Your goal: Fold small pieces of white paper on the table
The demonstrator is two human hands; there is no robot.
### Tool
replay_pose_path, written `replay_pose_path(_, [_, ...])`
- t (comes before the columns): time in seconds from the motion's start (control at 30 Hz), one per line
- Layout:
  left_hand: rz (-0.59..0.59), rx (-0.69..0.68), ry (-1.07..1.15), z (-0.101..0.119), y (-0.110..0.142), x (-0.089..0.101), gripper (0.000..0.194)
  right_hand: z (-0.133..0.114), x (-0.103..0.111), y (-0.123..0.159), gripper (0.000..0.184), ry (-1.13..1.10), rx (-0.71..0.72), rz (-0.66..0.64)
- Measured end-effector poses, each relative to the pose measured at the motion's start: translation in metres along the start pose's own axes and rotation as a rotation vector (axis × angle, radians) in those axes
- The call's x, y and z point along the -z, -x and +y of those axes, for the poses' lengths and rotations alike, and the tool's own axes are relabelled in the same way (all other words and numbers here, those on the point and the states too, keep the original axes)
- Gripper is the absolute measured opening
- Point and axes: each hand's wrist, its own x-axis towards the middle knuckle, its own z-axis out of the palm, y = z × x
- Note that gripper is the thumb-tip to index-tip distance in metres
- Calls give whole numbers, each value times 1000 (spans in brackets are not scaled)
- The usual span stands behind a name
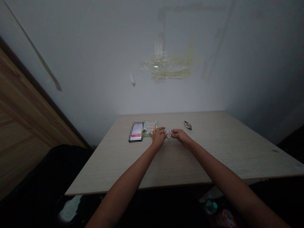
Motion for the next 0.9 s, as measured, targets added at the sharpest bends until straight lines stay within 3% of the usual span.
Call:
replay_pose_path(0.6, [33,4,36,-5,-2,-4,11,0,-1,0,30,-11,14,44])
replay_pose_path(0.9, [64,34,26,-4,1,7,6,-3,1,3,34,51,52,69])
